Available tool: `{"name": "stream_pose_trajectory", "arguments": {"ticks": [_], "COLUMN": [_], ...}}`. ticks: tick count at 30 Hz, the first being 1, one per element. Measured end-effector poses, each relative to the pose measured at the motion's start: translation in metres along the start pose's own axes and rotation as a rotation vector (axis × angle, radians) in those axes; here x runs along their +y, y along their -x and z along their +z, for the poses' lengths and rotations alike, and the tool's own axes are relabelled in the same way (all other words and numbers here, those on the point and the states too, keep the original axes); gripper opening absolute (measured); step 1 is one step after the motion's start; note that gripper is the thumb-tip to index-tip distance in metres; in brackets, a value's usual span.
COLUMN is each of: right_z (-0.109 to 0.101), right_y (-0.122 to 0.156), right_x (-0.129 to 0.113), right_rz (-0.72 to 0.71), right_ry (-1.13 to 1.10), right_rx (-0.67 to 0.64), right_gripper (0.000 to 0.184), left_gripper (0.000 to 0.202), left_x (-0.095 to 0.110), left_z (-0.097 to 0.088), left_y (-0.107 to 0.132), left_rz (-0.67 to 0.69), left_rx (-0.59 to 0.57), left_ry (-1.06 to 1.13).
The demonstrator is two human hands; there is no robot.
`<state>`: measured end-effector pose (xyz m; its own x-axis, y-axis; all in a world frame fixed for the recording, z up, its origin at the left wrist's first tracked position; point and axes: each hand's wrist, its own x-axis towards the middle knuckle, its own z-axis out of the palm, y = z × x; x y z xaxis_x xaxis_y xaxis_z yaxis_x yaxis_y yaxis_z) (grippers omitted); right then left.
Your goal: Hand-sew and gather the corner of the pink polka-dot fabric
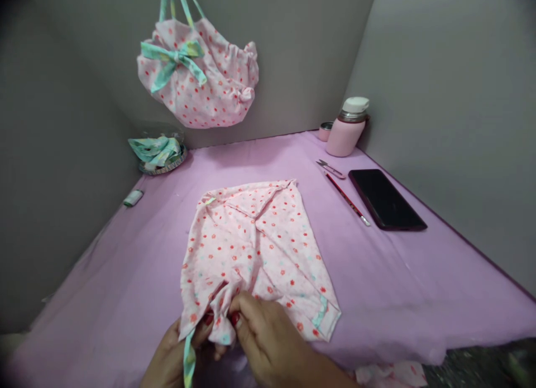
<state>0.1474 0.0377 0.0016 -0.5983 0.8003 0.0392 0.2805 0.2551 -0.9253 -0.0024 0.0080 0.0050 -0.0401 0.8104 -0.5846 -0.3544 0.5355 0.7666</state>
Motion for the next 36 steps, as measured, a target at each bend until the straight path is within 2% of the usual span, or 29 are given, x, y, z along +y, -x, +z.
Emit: {"name": "stream_pose_trajectory", "arguments": {"ticks": [5,11,19,24,27,30,33,36], "right_z": [0.001,0.006,0.006,0.011,0.008,0.003,-0.002,-0.007], "right_y": [-0.005,-0.010,-0.010,-0.007,-0.005,-0.003,-0.005,-0.009], "right_x": [-0.003,0.000,-0.001,0.003,-0.001,-0.008,-0.015,-0.021], "right_rz": [0.076,0.159,0.198,0.163,0.107,-0.080,-0.217,-0.175], "right_ry": [-0.129,-0.095,-0.216,-0.412,-0.236,0.019,0.159,0.248], "right_rx": [0.035,0.048,0.038,0.053,0.148,0.247,0.135,0.021], "right_gripper": [0.028,0.031,0.025,0.017,0.013,0.011,0.011,0.010], "left_gripper": [0.026,0.029,0.026,0.028,0.031,0.029,0.024,0.017], "left_x": [-0.002,-0.009,-0.005,0.000,0.001,0.003,0.006,0.007], "left_z": [0.001,0.002,0.006,0.007,0.006,0.005,0.004,0.001], "left_y": [-0.003,-0.005,-0.005,-0.003,-0.003,0.000,0.004,0.005], "left_rz": [-0.009,-0.043,-0.033,-0.039,-0.038,-0.004,0.074,0.142], "left_rx": [-0.005,-0.041,-0.109,-0.055,-0.013,-0.018,-0.029,-0.048], "left_ry": [-0.048,0.025,0.021,0.008,-0.013,-0.041,-0.077,-0.121]}}
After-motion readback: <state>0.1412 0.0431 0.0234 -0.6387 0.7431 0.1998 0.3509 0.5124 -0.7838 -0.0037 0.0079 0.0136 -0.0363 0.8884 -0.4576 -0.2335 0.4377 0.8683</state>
